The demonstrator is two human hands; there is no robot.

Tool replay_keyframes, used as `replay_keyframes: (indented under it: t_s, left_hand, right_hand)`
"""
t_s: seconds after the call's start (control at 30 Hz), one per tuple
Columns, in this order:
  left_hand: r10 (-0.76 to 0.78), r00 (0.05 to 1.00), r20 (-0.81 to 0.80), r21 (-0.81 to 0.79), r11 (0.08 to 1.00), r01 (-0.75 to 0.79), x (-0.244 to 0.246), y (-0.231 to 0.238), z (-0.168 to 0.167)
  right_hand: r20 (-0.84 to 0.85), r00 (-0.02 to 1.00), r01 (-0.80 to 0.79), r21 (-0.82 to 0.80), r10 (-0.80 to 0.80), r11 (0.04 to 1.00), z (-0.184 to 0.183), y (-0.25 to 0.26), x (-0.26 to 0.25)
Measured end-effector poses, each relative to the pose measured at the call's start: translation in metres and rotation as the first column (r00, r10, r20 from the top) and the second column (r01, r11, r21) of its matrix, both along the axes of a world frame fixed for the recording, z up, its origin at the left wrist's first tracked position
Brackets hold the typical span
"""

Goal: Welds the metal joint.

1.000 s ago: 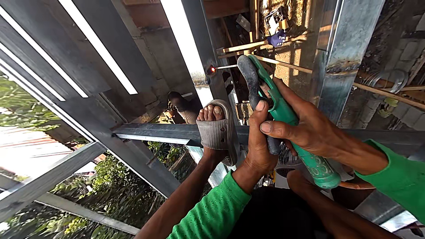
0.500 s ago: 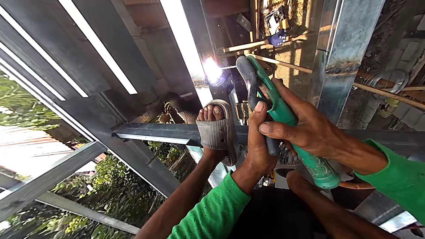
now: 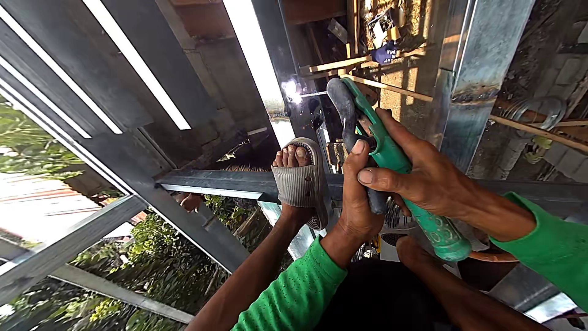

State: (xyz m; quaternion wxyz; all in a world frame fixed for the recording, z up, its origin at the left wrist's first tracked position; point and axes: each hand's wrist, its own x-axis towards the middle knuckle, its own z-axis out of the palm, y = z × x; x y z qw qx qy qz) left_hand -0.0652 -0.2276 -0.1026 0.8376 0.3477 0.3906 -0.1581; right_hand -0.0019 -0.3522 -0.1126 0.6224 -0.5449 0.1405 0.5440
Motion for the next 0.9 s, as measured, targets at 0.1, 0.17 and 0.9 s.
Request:
replay_keyframes:
  t_s: [0.1, 0.17, 0.9]
  left_hand:
    - [0.001, 1.000, -0.005, -0.001, 1.000, -0.001, 0.000, 0.000, 0.000]
    - [0.007, 1.000, -0.004, -0.001, 1.000, -0.007, 0.000, 0.000, 0.000]
    - [-0.063, 0.997, -0.043, 0.033, 0.997, 0.064, 0.008, 0.008, -0.006]
  right_hand:
    - [-0.015, 1.000, -0.003, -0.001, 0.003, 1.000, 0.000, 0.000, 0.001]
    - [-0.011, 1.000, 0.000, 0.001, 0.000, 1.000, 0.000, 0.001, 0.000]
    - [-0.044, 0.998, 0.032, -0.009, -0.033, 0.999, -0.006, 0.007, 0.000]
